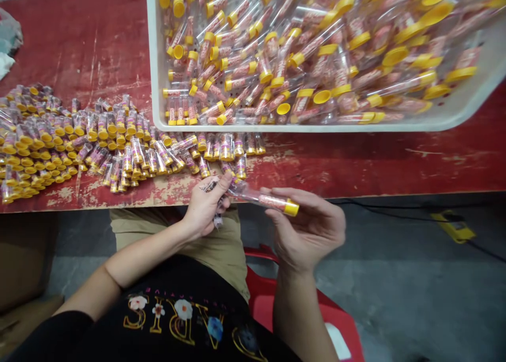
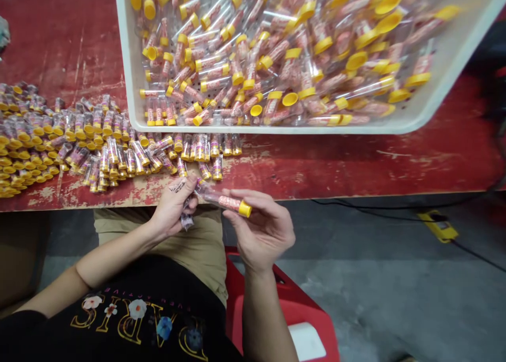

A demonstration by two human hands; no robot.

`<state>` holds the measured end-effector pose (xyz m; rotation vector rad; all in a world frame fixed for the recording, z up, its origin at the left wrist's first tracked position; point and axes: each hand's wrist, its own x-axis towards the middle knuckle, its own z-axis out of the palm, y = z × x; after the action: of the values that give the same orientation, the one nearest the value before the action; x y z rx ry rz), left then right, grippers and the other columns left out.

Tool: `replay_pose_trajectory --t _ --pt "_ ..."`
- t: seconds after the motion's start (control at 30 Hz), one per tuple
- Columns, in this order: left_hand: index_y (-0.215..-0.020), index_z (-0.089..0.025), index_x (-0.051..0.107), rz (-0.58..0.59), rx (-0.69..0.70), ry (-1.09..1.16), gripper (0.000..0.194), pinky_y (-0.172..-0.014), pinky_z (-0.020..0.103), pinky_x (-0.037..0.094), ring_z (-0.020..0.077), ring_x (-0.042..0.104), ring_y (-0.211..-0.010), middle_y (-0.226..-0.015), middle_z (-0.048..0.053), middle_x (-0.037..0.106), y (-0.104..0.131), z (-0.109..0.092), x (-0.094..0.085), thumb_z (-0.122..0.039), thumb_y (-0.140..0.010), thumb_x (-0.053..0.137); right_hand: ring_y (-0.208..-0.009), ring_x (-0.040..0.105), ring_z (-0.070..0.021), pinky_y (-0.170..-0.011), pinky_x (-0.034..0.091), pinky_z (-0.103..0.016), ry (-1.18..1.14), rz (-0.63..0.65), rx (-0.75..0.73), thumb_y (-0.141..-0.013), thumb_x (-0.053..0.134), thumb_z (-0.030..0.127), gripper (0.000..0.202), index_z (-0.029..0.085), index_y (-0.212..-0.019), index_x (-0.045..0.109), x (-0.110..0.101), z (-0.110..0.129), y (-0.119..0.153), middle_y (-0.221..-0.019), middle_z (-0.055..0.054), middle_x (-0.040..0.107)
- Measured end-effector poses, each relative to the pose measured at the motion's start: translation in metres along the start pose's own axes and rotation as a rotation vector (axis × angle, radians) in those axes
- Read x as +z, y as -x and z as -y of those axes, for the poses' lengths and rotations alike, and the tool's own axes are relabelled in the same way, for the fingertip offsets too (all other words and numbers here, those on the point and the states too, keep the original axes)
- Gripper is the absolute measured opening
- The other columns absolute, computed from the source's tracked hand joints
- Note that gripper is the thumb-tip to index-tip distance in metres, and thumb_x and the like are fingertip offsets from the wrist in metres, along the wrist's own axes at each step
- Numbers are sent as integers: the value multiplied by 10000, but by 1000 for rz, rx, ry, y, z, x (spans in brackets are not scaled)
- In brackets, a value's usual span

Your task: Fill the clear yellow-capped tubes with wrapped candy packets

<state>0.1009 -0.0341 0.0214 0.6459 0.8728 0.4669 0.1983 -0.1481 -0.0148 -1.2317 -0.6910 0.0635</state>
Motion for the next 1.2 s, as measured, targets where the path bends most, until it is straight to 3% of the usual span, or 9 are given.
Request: replay_pose_trajectory --t 0.13,0.3,0.57,0.77,0.87,0.97,1.1,1.2 --pt "-750 -180 539 -22 47 -27 616 -409 174 185 22 443 -439 -570 -89 498 0 2 -1 -607 -627 966 -876 793 -191 -746 675 -322 9 -47 6 -725 949 197 395 218 -1043 716 -2 1 2 -993 -32 806" --pt "-731 -200 481 -18 -11 -39 614 -421 179 194 20 411 -433 -559 -99 473 4 1 -4 -603 -675 942 -720 747 -131 -621 643 -254 -148 -138 72 -778 926 266 372 231 -1088 723 3 -3 -2 -987 -10 815" --pt "-780 -194 516 70 -124 -42 572 -423 175 171 15 393 -456 -596 -97 467 3 -2 -13 -588 -718 925 -933 800 -171 -807 666 -282 -35 -31 -2 -748 926 139 405 215 -1097 736 4 -4 0 -1034 -30 821" --pt "-797 -187 561 76 -42 -41 561 -430 199 187 21 366 -451 -583 -98 470 6 -1 -13 -600 -698 928 -920 812 -205 -768 697 -340 121 13 -130 -727 913 95 428 221 -1096 737 1 -3 6 -1039 -33 821" --pt "-850 -172 616 63 7 -5 558 -442 207 213 15 361 -472 -643 -89 519 7 -1 -13 -543 -640 977 -1010 812 -227 -847 702 -391 192 74 -165 -809 852 123 384 240 -1164 764 -3 -2 16 -1152 -58 823" --pt "-861 -172 647 67 22 9 552 -452 211 234 16 355 -479 -652 -86 535 7 -3 -14 -516 -608 997 -1095 802 -233 -927 688 -423 249 189 -100 -928 714 134 346 270 -1239 783 -5 0 24 -1208 -65 819" --pt "-948 -169 744 150 19 -59 545 -529 210 342 53 516 -569 -736 -24 670 8 -4 -14 -492 -594 1005 -1121 788 -223 -954 676 -428 273 202 -19 -928 712 139 449 315 -1339 750 -1 3 25 -1254 -53 806" --pt "-966 -164 784 168 36 -88 537 -632 227 437 99 622 -688 -807 21 732 12 -1 -11 -467 -585 1010 -1021 794 -209 -896 669 -409 283 151 -62 -901 746 128 367 315 -1209 811 7 4 20 -1112 -31 836"
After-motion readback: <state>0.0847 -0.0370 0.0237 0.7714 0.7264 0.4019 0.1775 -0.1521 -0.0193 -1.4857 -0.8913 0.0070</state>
